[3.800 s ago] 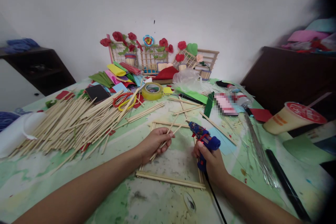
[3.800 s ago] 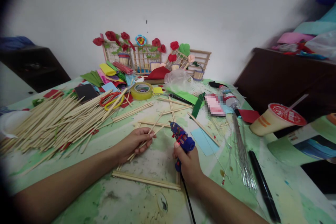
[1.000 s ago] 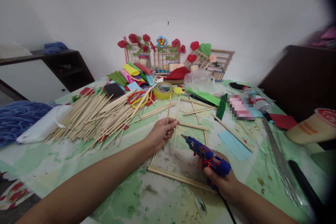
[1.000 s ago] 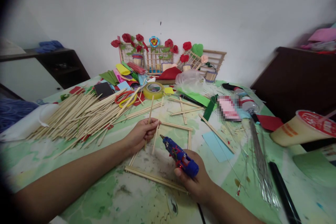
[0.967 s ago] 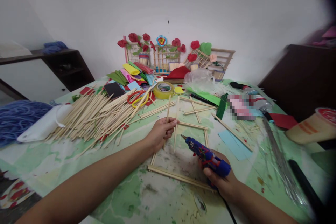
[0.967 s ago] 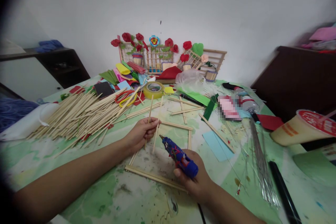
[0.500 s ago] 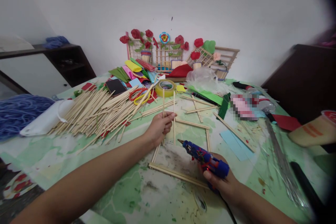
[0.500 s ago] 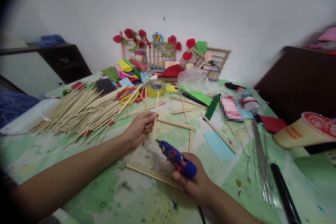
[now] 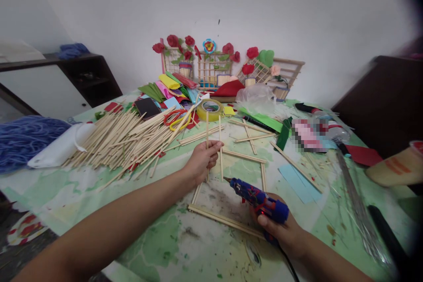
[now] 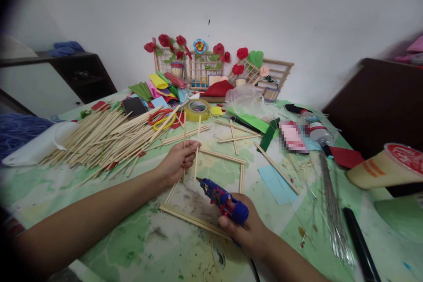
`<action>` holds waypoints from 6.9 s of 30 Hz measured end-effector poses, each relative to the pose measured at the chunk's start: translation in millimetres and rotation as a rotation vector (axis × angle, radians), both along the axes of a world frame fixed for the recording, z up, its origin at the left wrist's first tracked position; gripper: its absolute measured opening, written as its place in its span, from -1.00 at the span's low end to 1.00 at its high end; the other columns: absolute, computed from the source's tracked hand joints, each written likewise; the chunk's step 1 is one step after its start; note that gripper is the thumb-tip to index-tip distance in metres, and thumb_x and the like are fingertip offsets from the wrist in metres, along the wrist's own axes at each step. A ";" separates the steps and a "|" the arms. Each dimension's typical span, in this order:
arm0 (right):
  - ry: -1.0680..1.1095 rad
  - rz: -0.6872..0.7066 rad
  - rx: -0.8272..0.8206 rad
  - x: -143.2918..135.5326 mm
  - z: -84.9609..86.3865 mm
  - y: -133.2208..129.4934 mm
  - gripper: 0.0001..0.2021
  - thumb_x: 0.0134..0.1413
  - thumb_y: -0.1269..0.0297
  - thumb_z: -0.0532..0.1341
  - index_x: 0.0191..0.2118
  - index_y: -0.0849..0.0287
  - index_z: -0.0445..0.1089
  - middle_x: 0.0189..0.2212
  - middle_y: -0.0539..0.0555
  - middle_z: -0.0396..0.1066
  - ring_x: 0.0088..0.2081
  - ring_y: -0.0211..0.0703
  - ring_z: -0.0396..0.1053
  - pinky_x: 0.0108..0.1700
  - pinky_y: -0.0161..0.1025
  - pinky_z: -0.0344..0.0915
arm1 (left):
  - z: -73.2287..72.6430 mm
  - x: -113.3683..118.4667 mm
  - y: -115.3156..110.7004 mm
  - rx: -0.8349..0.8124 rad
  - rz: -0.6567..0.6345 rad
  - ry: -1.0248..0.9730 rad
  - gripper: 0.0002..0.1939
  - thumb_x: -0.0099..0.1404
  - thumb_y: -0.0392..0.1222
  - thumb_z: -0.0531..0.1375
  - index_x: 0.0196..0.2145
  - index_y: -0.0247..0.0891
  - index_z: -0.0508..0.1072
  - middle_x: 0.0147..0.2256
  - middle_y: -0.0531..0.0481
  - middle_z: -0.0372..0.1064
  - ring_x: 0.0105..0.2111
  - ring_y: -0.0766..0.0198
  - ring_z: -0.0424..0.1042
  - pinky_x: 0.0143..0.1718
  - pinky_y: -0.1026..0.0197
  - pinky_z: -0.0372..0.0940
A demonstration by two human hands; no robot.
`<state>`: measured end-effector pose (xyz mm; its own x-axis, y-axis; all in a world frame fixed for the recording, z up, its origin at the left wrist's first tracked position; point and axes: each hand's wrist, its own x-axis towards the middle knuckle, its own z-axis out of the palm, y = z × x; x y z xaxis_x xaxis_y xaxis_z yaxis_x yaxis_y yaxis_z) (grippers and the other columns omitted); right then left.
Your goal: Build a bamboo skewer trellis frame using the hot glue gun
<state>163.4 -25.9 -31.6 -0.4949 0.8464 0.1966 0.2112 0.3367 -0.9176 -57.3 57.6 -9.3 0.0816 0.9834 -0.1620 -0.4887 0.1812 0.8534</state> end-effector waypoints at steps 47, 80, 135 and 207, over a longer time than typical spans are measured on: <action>0.048 0.087 -0.168 -0.1 2.4 3.5 -0.64 0.03 -0.07 0.17 -0.36 0.18 0.30 -0.58 -0.04 0.13 -0.55 -0.28 0.09 -0.53 -0.33 0.09 | -6.5 -0.1 3.4 -0.043 0.004 -0.002 -0.72 -0.04 -0.19 0.36 -0.43 -0.37 0.38 -0.67 0.25 -0.04 -0.74 0.60 -0.12 -0.71 0.42 -0.30; 0.069 0.073 -0.178 -1.7 2.0 3.2 -0.63 0.00 -0.09 0.17 -0.42 0.17 0.26 -0.62 -0.07 0.08 -0.57 -0.30 0.05 -0.55 -0.33 0.05 | -6.4 -0.3 2.8 -0.025 -0.008 0.013 -0.72 -0.04 -0.20 0.34 -0.42 -0.36 0.34 -0.65 0.24 -0.03 -0.72 0.59 -0.13 -0.71 0.43 -0.30; 0.100 0.041 -0.174 -2.9 1.9 6.1 -0.64 0.04 -0.06 0.16 -0.39 0.20 0.32 -0.54 0.01 0.20 -0.49 -0.23 0.16 -0.47 -0.29 0.13 | -3.6 2.9 -3.1 -0.020 -0.149 0.054 -0.70 -0.02 -0.15 0.37 -0.42 -0.39 0.40 -0.67 0.24 -0.06 -0.72 0.58 -0.13 -0.72 0.44 -0.30; -0.613 0.113 0.256 8.2 28.2 -22.4 -0.84 0.07 0.51 0.07 -0.37 0.16 0.35 -0.36 0.02 0.37 -0.24 -0.17 0.25 0.14 -0.03 -0.06 | 47.1 -52.8 20.9 0.636 -0.303 1.199 -0.84 0.26 -0.17 0.12 -0.32 -0.27 0.47 -0.40 -0.01 0.39 -0.37 0.31 0.35 -0.33 0.28 0.21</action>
